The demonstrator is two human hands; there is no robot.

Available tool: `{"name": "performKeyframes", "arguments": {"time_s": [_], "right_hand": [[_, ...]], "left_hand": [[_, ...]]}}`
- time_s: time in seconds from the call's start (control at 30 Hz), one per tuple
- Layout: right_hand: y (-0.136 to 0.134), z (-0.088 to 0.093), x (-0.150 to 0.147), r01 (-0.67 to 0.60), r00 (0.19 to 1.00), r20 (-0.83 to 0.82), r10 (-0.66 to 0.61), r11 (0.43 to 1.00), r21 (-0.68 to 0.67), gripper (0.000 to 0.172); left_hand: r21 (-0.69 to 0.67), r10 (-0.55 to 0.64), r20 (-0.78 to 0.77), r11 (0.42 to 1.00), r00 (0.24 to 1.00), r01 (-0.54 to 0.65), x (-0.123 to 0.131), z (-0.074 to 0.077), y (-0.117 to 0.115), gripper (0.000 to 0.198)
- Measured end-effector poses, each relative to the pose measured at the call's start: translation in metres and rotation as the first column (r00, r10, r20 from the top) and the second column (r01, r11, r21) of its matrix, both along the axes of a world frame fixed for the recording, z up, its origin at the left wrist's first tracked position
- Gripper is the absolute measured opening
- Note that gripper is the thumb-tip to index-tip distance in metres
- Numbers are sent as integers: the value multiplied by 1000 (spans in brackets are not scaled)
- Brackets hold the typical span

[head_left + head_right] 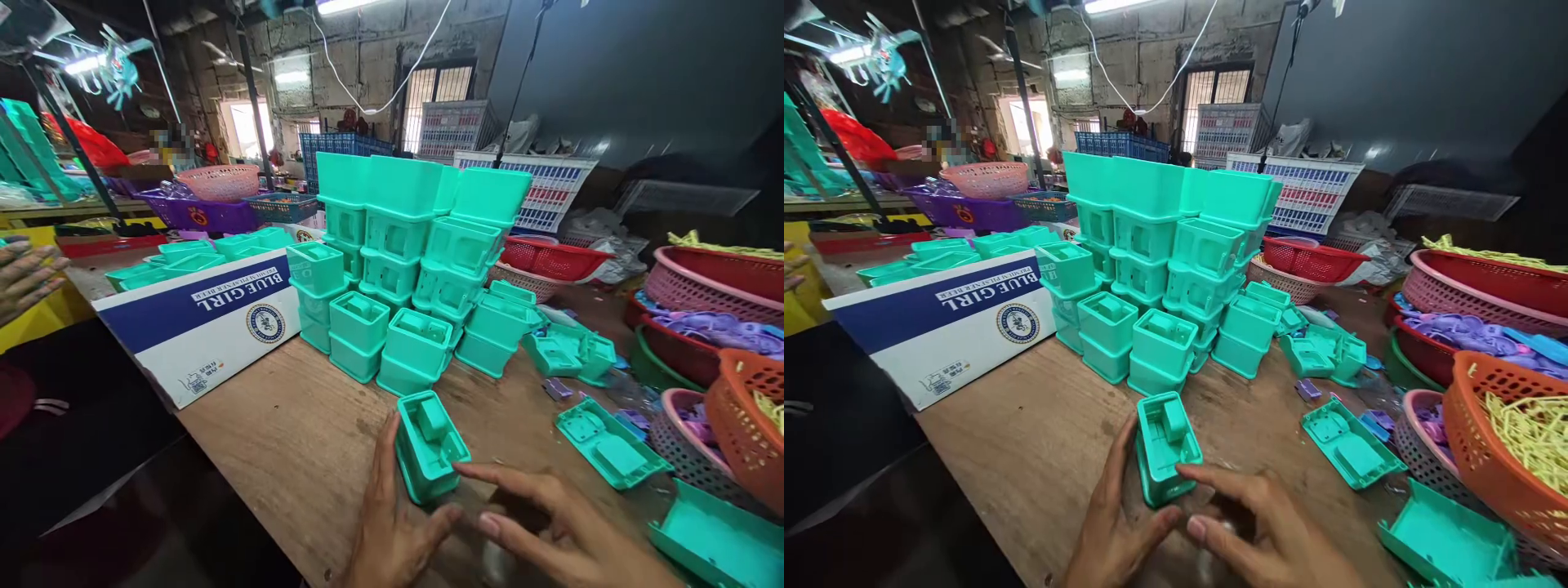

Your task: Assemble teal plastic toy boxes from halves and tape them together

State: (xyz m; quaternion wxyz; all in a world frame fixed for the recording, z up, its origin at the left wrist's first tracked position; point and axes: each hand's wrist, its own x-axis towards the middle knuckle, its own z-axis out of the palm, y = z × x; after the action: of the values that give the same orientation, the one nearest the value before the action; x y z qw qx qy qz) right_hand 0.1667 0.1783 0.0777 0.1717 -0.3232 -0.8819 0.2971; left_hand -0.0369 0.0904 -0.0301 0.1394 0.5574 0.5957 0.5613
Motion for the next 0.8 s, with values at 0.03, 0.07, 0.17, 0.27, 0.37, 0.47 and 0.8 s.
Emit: {"name": "performKeyframes", "arguments": {"time_s": [0.03,0.07,0.17,0.27,0.37,0.47,0.8], "right_hand": [[2,5,2,-2,1000,18,2,1000,-6,45],[7,9,3,6,1000,27,-7,1000,20,42],[22,9,3,10,1000,13,-13,977,213,41],[21,-3,-2,-43,999,27,37,963,265,39],[1,-9,-11,3,1000,-24,2,976,220,32],[-15,-1,-15,19,998,-55,-9,983,185,32],[27,23,-7,-58,933,357,-47,959,276,30]], "left_hand": [[8,-16,-19,1000,1000,16,-1,0,1,95],[18,-19,-43,1000,999,20,-3,-1,2,86],[22,-20,-88,1000,996,22,-8,-6,5,53],[-27,-60,-46,998,997,59,-11,-12,6,43],[-71,-49,59,996,997,54,-8,-15,5,46],[-84,22,131,996,991,-11,-4,-13,5,46],[-140,-55,43,988,998,61,-15,-25,10,46]]}}
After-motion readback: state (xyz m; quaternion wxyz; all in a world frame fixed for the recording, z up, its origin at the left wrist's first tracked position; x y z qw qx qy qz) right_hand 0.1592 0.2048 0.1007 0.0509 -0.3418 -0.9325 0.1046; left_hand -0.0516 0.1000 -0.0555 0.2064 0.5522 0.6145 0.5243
